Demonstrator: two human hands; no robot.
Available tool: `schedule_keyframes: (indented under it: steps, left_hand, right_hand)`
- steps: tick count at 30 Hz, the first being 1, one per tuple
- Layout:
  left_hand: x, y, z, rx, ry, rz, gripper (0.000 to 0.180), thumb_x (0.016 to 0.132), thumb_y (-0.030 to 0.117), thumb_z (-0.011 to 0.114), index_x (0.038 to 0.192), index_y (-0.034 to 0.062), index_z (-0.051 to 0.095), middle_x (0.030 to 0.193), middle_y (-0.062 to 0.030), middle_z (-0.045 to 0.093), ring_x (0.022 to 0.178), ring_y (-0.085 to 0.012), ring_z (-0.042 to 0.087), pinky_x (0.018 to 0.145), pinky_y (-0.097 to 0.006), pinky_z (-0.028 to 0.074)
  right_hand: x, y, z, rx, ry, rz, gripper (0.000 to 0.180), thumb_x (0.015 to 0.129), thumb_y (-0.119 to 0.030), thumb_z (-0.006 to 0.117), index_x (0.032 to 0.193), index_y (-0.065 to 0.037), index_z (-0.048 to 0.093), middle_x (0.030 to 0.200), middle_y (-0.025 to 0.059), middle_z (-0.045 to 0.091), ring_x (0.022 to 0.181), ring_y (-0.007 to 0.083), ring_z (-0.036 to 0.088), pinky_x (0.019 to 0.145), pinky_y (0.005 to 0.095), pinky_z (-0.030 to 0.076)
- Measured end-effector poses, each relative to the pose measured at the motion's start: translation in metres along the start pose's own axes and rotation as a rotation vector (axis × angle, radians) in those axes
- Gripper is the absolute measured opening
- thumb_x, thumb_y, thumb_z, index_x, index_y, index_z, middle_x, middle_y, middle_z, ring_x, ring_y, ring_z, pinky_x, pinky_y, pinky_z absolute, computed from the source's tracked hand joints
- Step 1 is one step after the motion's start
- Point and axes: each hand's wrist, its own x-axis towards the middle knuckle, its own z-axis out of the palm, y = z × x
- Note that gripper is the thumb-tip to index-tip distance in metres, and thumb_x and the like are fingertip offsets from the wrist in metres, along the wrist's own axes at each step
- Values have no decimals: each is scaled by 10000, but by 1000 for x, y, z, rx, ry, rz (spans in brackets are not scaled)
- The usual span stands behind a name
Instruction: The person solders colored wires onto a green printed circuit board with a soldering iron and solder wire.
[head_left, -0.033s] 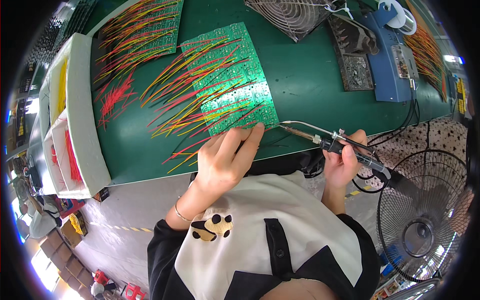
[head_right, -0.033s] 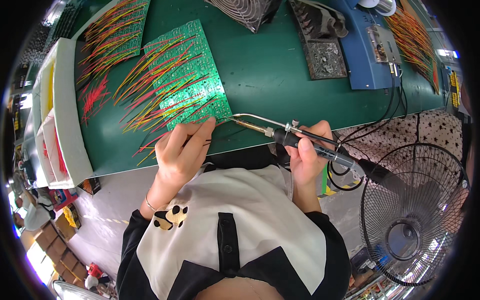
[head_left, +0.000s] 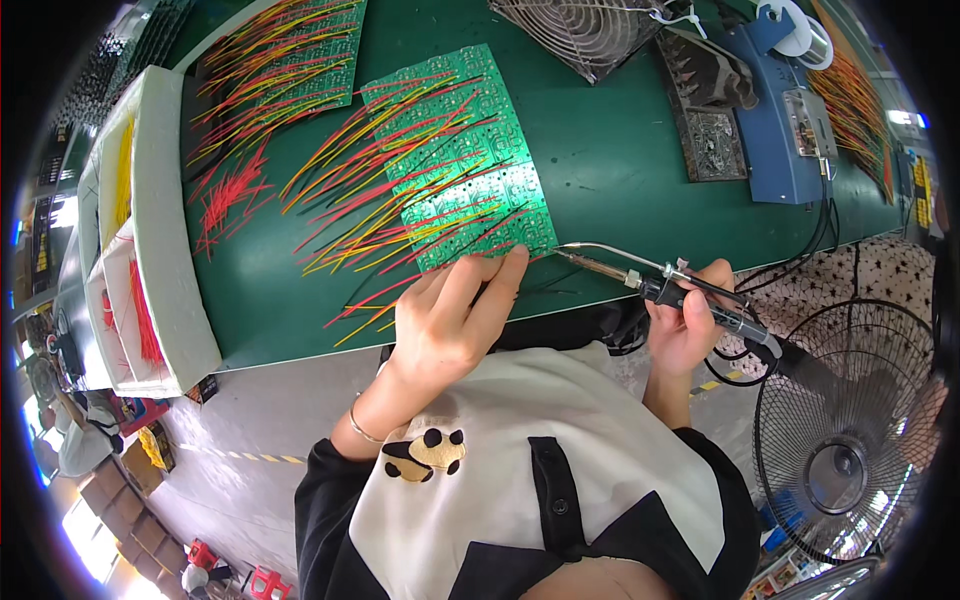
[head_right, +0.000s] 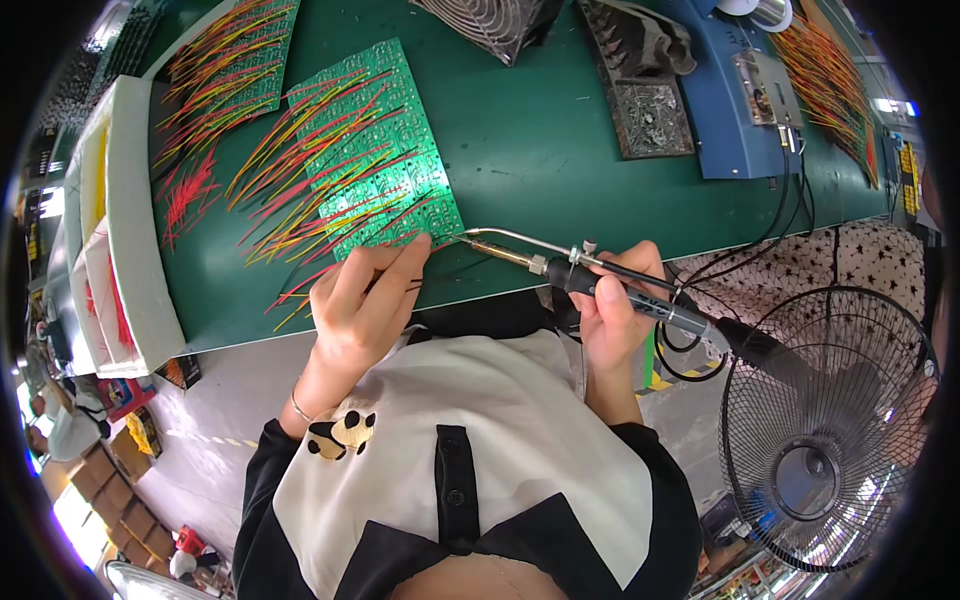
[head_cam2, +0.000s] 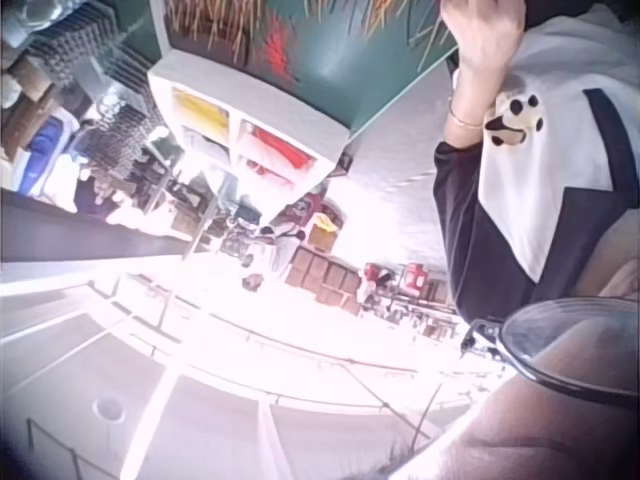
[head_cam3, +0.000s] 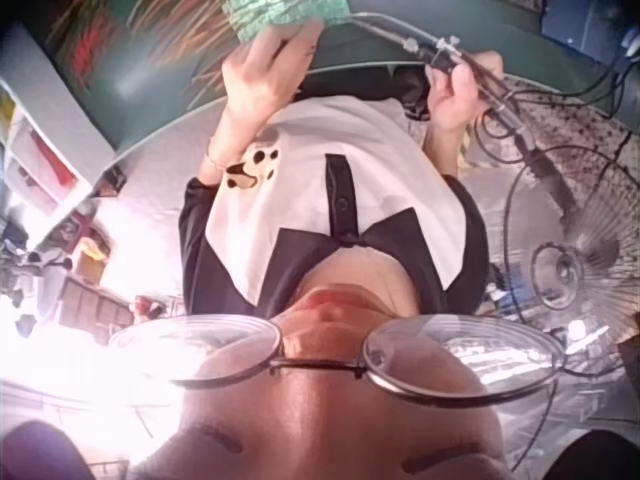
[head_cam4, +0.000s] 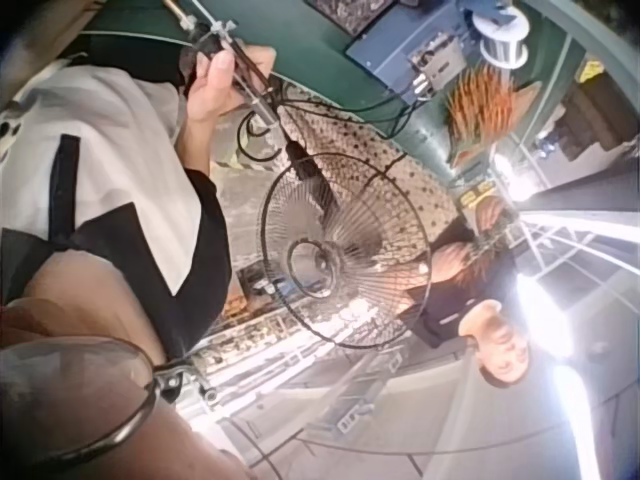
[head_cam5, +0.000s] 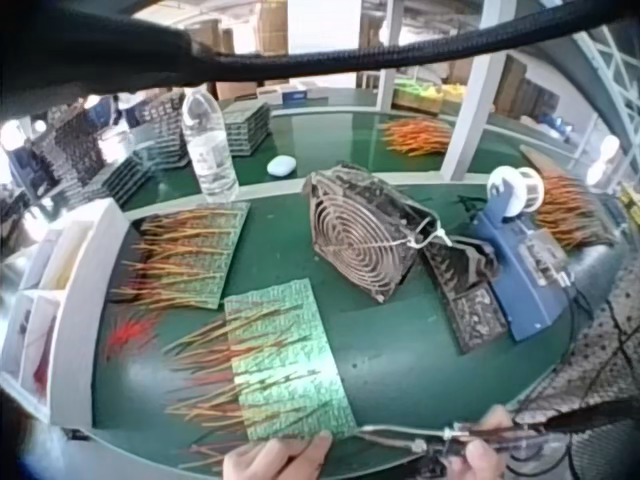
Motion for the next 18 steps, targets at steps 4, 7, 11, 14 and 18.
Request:
schedule_keyframes:
  steps: [4, 7, 11, 14, 18]
  left_hand:
    - [1, 0, -1, 9, 2, 6, 367, 565, -73, 687, 924, -6, 650, 678, -23, 494, 462, -111, 435, 397, -249, 348]
    - [1, 0, 0, 16, 6, 17, 362, 568, -70, 689, 922, -9, 650, 679, -24, 497, 461, -111, 437, 397, -248, 349]
    - [0, 0, 0, 11, -4, 20, 359, 570, -70, 689, 922, -11, 650, 676, -25, 497, 461, -112, 441, 397, -246, 354]
    - [1, 1, 0, 11, -1, 18, 360, 571, -72, 687, 923, -10, 650, 676, -27, 498, 463, -112, 446, 396, -245, 358]
    - [1, 0, 0, 14, -2, 22, 362, 569, -78, 679, 923, -9, 650, 675, -28, 497, 465, -113, 450, 395, -245, 362]
  right_hand:
    - [0, 1, -2, -8, -16, 2, 207, 783, -134, 552, 757, -11, 387, 542, 55, 421, 407, 60, 310, 375, 196, 266]
    - [1, 1, -1, -5, -24, -6, 207, 785, -130, 551, 754, -12, 383, 541, 54, 420, 406, 60, 308, 377, 196, 275]
    - [1, 0, 2, -11, -7, -3, 206, 785, -125, 551, 752, -13, 382, 541, 51, 418, 407, 60, 309, 377, 196, 282]
    - [1, 0, 1, -25, -41, 5, 204, 788, -122, 550, 752, -15, 380, 540, 46, 414, 408, 60, 312, 377, 197, 286]
    - [2, 1, 3, -34, -46, -5, 206, 792, -123, 549, 751, -15, 379, 535, 42, 408, 410, 57, 315, 375, 195, 282]
